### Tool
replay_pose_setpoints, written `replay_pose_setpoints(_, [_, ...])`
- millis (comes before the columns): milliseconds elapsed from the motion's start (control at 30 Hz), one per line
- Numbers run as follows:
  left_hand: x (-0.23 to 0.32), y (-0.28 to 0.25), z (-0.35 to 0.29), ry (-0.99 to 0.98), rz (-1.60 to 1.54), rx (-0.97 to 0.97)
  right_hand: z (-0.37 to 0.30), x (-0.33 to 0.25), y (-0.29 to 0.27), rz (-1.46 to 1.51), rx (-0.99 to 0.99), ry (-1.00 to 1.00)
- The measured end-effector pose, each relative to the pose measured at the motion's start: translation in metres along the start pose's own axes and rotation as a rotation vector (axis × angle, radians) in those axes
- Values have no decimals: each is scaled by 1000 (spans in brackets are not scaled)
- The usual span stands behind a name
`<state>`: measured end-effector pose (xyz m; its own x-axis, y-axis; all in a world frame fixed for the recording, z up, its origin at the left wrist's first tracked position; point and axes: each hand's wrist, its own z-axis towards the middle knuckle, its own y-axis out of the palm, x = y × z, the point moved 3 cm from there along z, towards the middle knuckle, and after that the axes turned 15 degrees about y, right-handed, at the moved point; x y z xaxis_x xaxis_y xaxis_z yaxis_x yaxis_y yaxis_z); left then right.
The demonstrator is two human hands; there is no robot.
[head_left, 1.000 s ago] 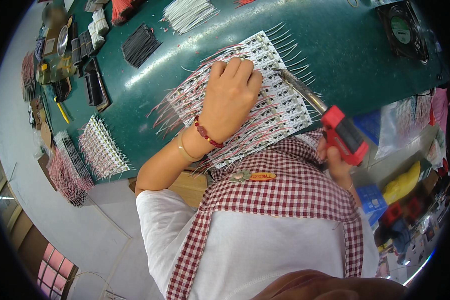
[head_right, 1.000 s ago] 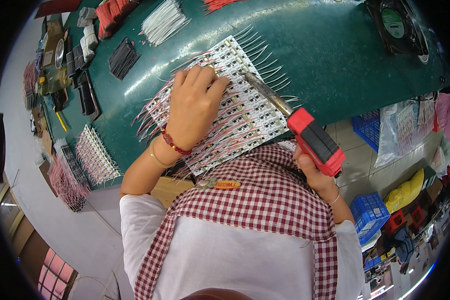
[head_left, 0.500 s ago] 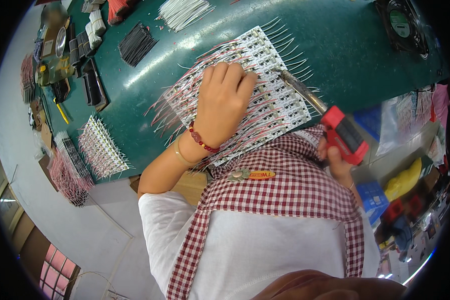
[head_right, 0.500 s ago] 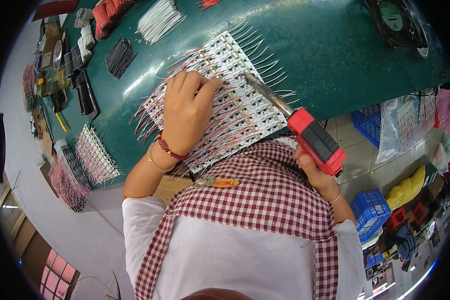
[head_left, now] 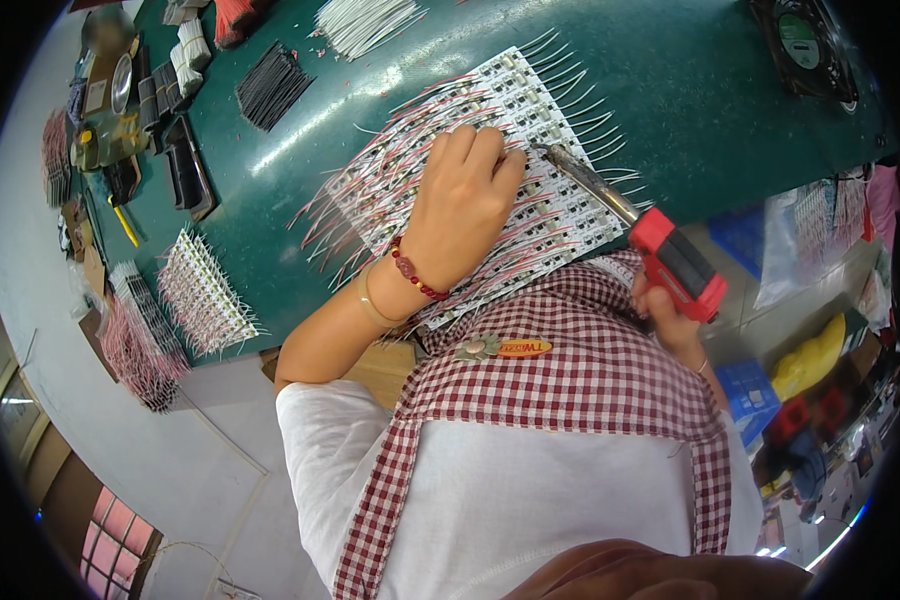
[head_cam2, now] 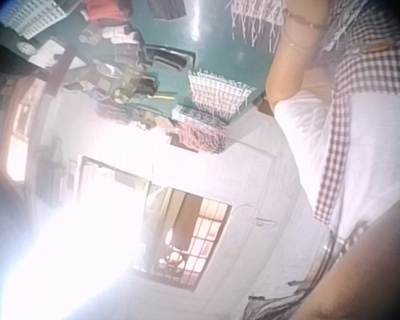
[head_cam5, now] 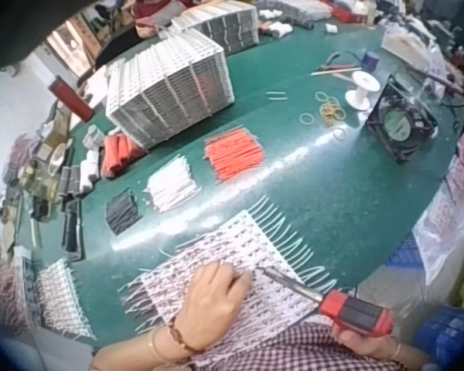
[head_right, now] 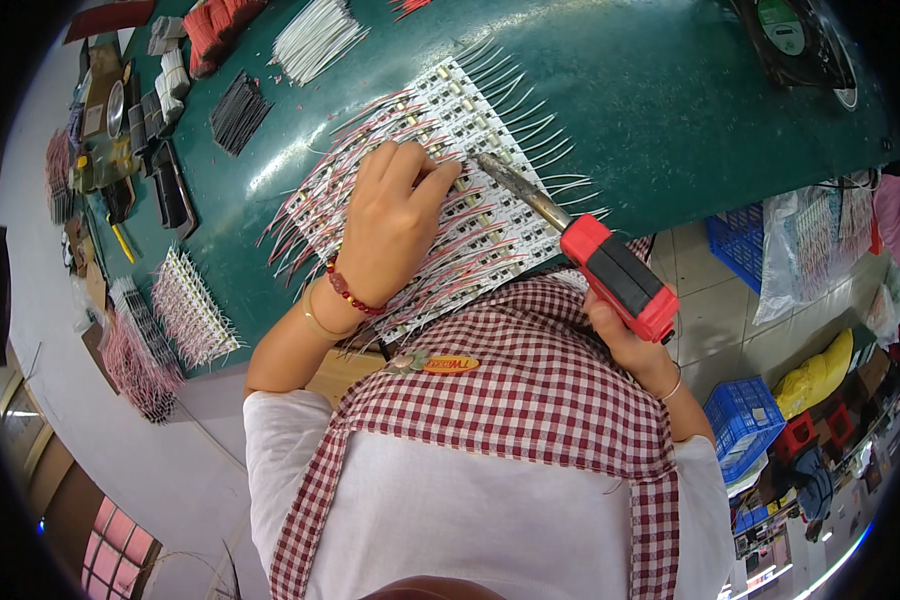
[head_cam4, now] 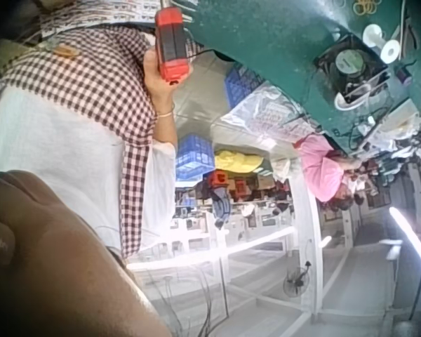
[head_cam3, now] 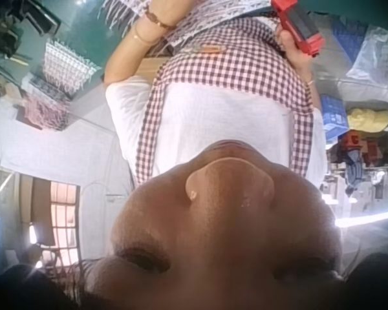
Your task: Organizing and processing LED light panels, including cutting wires and bundling components.
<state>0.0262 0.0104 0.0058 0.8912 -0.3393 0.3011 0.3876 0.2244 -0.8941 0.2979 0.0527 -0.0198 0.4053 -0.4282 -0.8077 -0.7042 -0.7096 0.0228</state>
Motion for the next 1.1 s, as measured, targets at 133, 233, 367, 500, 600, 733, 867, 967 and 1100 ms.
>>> replay_pose_setpoints(133, [2,0,4,-12,24,-34,5,0,-1,-110,27,-47])
replay_pose_setpoints(233, [3,0,7,-15,45,-52,4,0,1,-74,57,-68])
replay_pose_setpoints(367, [5,0,7,-8,77,-68,1,-5,-1,-7,65,-85])
replay_pose_setpoints(500, [3,0,6,5,95,-67,-1,-11,1,36,79,-64])
replay_pose_setpoints(600, [1,1,2,27,73,-28,-1,-9,0,1,83,-76])
replay_pose_setpoints(733, [2,1,-1,26,53,-19,3,0,-1,-69,38,-43])
replay_pose_setpoints(867, [2,2,1,33,42,-16,5,-4,3,-134,48,-77])
replay_pose_setpoints(967, [4,2,2,6,70,-41,7,5,2,-161,37,-35])
replay_pose_setpoints(1100, [5,2,3,7,76,-20,4,-1,5,-34,0,-38])
